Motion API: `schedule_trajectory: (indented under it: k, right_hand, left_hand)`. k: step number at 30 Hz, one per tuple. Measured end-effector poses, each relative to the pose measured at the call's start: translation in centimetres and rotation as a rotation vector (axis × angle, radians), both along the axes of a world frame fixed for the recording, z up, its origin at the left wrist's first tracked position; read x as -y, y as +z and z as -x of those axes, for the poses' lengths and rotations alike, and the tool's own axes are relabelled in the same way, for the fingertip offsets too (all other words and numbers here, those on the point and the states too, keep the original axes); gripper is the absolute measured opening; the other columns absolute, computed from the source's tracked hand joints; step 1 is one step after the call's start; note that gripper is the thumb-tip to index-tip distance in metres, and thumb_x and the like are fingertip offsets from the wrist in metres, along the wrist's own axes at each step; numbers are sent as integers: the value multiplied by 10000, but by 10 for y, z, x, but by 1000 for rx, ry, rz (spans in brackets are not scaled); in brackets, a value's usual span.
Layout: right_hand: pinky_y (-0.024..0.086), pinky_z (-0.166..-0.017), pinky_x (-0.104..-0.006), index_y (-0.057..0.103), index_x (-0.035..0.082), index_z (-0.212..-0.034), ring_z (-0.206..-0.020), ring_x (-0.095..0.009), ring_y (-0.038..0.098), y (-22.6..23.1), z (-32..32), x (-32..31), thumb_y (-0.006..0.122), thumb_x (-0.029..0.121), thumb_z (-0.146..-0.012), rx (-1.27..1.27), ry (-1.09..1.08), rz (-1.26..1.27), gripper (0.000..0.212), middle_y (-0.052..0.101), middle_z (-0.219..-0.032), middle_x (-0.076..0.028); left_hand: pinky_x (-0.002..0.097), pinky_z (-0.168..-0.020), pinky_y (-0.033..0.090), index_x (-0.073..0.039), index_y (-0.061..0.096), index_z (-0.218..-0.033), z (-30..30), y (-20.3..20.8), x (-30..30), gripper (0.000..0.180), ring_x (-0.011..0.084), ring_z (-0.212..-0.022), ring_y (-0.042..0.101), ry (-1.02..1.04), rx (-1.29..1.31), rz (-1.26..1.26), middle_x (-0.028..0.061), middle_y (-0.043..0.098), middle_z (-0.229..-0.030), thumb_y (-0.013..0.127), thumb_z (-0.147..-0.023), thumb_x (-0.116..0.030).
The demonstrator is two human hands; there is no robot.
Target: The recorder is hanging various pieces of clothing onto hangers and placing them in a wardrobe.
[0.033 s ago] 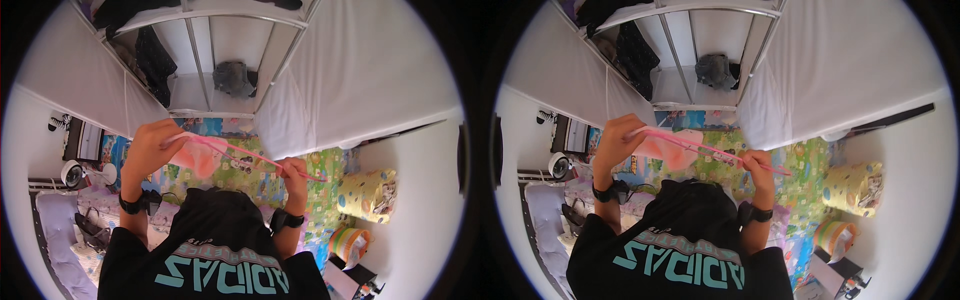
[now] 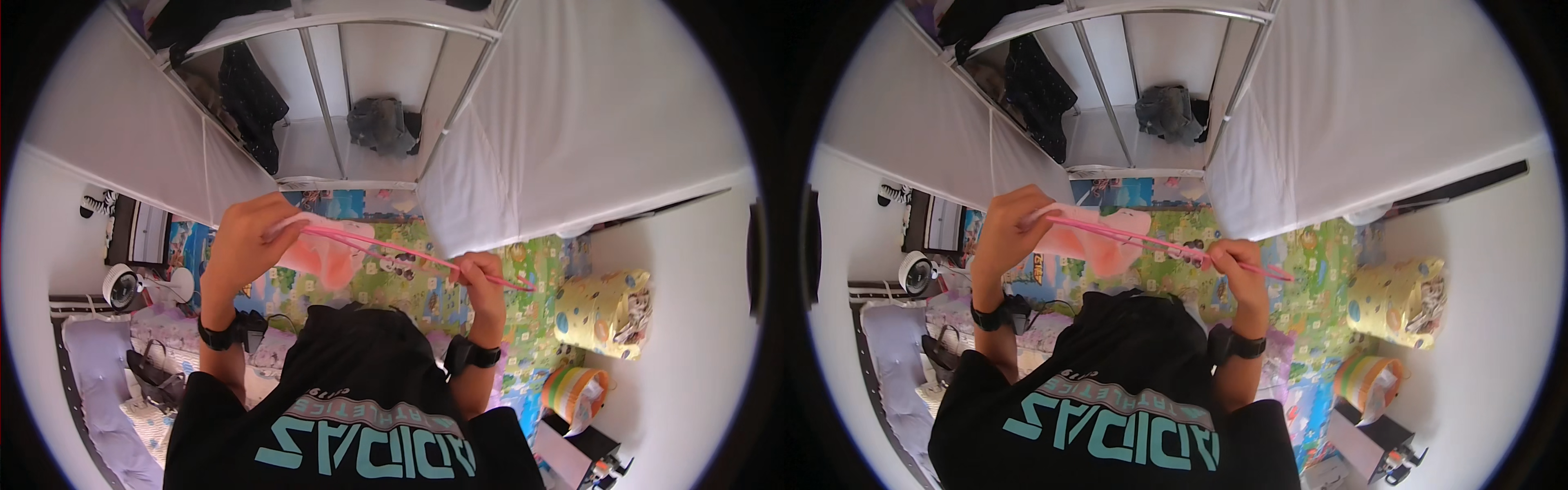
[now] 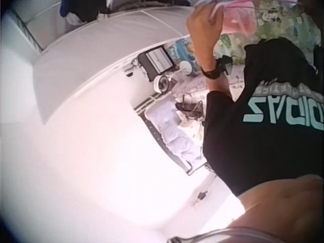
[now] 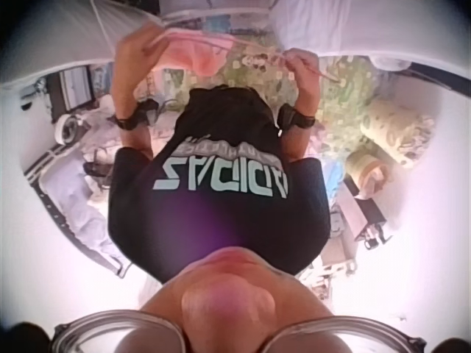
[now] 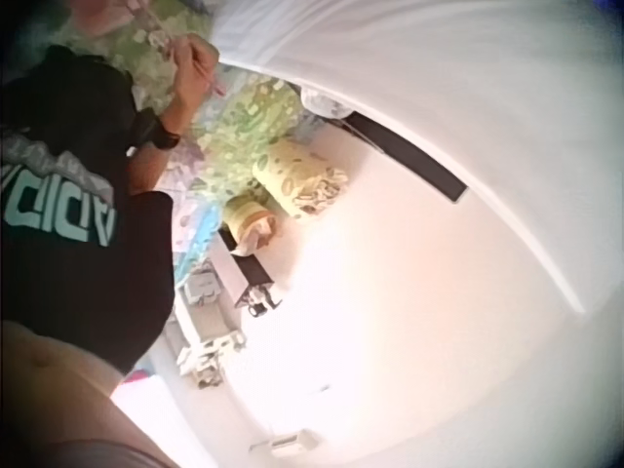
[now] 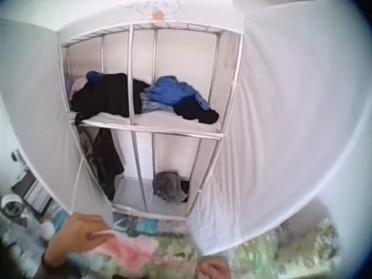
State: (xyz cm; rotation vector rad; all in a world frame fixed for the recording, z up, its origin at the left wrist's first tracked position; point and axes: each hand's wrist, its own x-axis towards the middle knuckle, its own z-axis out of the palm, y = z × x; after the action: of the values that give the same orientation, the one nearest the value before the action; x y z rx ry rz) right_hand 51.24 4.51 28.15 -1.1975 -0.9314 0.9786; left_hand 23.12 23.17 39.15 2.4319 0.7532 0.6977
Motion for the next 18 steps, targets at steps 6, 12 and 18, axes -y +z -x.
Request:
schedule_trajectory:
  k: [6,12,18]
  right_hand:
    - [268,-491,-229,660,7,-705,-532,-40,364,-8,-19,10,556,164,-878,53,-27,127,256,490,-562,27]
    - [365,-521,-264,663,-12,-729,-567,-92,492,-30,-9,13,578,139,-855,198,64,178,215,580,-598,-17]
    - [375,-539,-240,675,1,-747,-606,-63,498,-37,9,-14,588,157,-868,109,98,163,216,586,-629,-13]
  left_hand:
    - [301,-550,408,30,605,-807,8,1,3,75,267,-588,522,135,66,11,125,562,-704,653,-756,4]
    - [279,-539,394,33,590,-784,10,-2,4,82,231,-567,501,154,84,-69,118,546,-674,657,-741,14]
    - [287,-528,415,40,605,-762,9,-5,8,87,233,-568,547,-28,65,-83,115,576,-679,672,-709,19]
